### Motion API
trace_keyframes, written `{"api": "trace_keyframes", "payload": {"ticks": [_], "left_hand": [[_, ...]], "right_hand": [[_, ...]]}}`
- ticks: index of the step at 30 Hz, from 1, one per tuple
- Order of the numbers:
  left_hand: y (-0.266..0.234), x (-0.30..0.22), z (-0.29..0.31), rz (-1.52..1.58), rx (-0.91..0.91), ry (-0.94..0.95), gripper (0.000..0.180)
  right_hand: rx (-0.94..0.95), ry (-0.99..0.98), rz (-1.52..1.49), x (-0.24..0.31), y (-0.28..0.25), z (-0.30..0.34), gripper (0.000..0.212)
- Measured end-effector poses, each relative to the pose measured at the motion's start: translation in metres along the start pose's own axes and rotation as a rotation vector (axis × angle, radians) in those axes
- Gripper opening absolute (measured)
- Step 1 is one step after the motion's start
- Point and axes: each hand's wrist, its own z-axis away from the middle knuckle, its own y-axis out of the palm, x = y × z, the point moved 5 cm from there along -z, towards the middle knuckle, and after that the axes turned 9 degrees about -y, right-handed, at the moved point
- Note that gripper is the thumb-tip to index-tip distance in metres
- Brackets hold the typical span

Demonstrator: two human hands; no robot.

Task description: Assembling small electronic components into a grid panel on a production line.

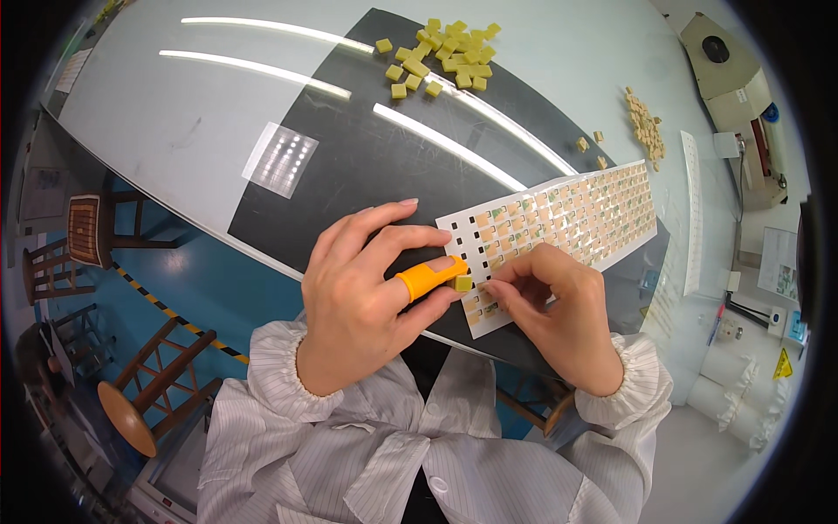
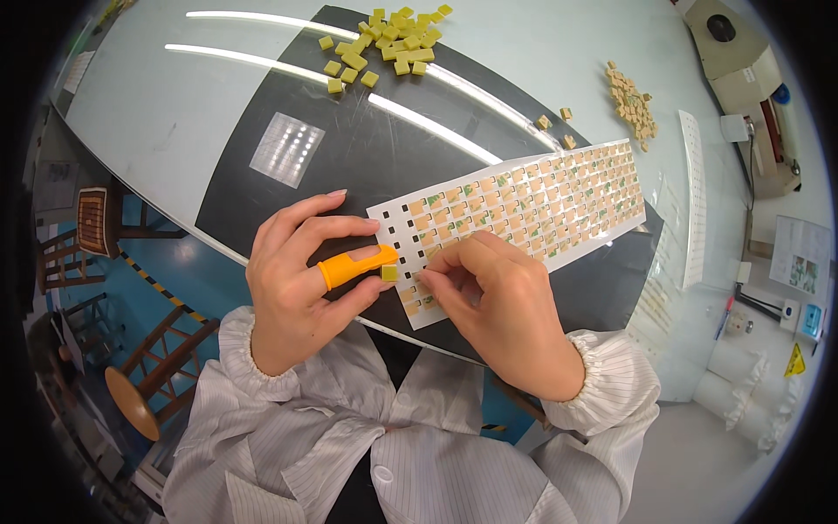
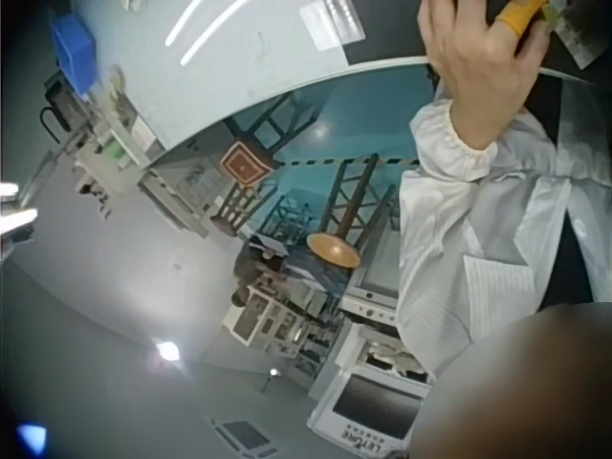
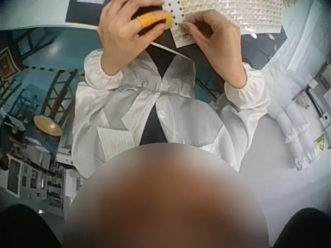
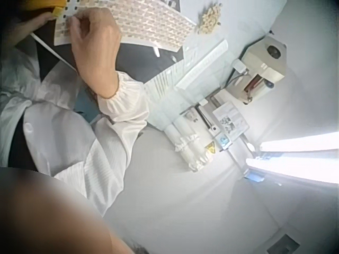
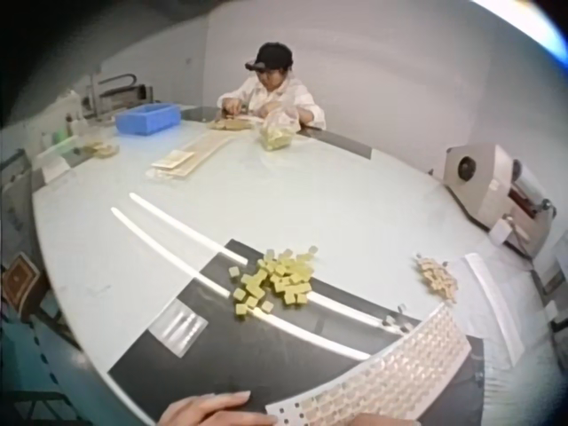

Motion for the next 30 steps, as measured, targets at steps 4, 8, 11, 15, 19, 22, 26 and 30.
{"api": "trace_keyframes", "payload": {"ticks": [4, 8, 11, 15, 19, 22, 26, 30], "left_hand": [[-0.002, 0.0, 0.001, -0.013, 0.005, 0.004, 0.02], [-0.001, 0.0, 0.0, -0.006, 0.025, 0.008, 0.028], [0.0, 0.001, 0.0, 0.006, 0.024, -0.03, 0.028], [-0.001, 0.001, 0.0, 0.007, 0.012, -0.019, 0.028], [-0.001, 0.001, -0.001, 0.005, 0.009, -0.018, 0.028], [-0.001, 0.0, -0.001, 0.0, 0.004, -0.019, 0.022], [-0.001, 0.0, -0.001, -0.001, 0.008, -0.021, 0.022], [-0.001, 0.0, -0.001, -0.002, 0.004, -0.023, 0.022]], "right_hand": [[0.179, 0.169, -0.288, -0.007, -0.001, -0.005, 0.012], [0.201, 0.265, -0.477, -0.009, -0.006, -0.018, 0.012], [0.255, 0.355, -0.607, -0.009, 0.002, -0.026, 0.011], [0.316, 0.364, -0.623, -0.01, 0.008, -0.03, 0.01], [0.335, 0.356, -0.623, -0.01, 0.009, -0.031, 0.011], [0.343, 0.372, -0.626, -0.011, 0.01, -0.031, 0.01], [0.354, 0.373, -0.614, -0.011, 0.01, -0.031, 0.01], [0.35, 0.372, -0.605, -0.011, 0.01, -0.031, 0.01]]}}
